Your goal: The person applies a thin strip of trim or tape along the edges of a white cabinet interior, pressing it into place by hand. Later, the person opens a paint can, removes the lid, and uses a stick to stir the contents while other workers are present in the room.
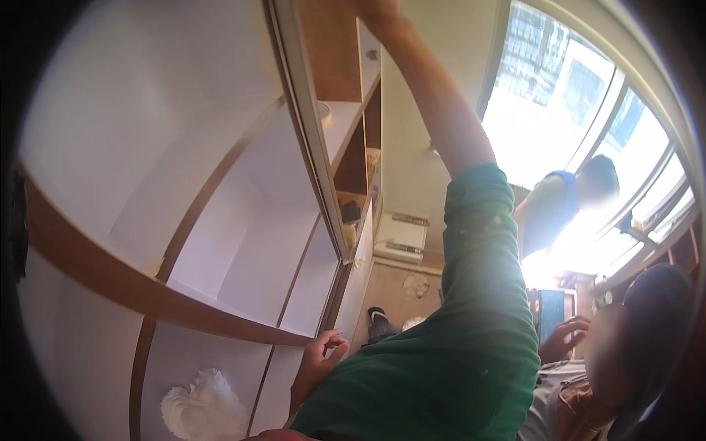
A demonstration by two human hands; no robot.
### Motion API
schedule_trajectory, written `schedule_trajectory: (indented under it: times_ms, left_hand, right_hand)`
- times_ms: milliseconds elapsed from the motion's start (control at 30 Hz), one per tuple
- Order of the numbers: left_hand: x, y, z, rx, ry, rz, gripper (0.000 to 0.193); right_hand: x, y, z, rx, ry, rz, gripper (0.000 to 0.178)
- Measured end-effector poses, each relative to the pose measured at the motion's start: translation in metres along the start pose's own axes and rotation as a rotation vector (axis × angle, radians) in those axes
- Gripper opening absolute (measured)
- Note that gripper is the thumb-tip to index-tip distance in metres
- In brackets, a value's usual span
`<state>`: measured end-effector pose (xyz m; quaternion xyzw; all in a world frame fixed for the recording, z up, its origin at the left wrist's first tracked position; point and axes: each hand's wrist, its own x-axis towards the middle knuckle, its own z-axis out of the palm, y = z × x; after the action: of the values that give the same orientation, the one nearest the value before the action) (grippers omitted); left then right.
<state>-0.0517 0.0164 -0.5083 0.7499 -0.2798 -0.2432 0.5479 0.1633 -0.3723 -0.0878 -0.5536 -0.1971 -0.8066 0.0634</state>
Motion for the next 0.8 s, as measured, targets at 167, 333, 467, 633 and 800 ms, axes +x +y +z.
schedule_trajectory:
  times_ms: [167,333,467,633,800]
  left_hand:
    - [0.015,-0.025,0.008,-0.073,-0.156,-0.203,0.045]
    - [0.061,-0.031,0.016,0.078,-0.021,-0.231,0.047]
    - [0.096,-0.047,0.030,0.097,0.041,-0.307,0.051]
    - [0.087,-0.074,0.047,0.027,0.203,-0.493,0.053]
    - [0.057,-0.092,0.070,-0.128,0.416,-0.613,0.052]
  right_hand:
    - [-0.149,0.020,-0.028,0.079,-0.567,0.502,0.021]
    - [-0.281,0.024,-0.025,0.169,-0.986,0.361,0.032]
    - [-0.348,0.037,-0.004,0.225,-1.017,0.278,0.031]
    - [-0.362,0.035,0.013,0.225,-1.061,0.401,0.026]
    - [-0.387,0.057,-0.008,0.161,-0.934,0.598,0.037]
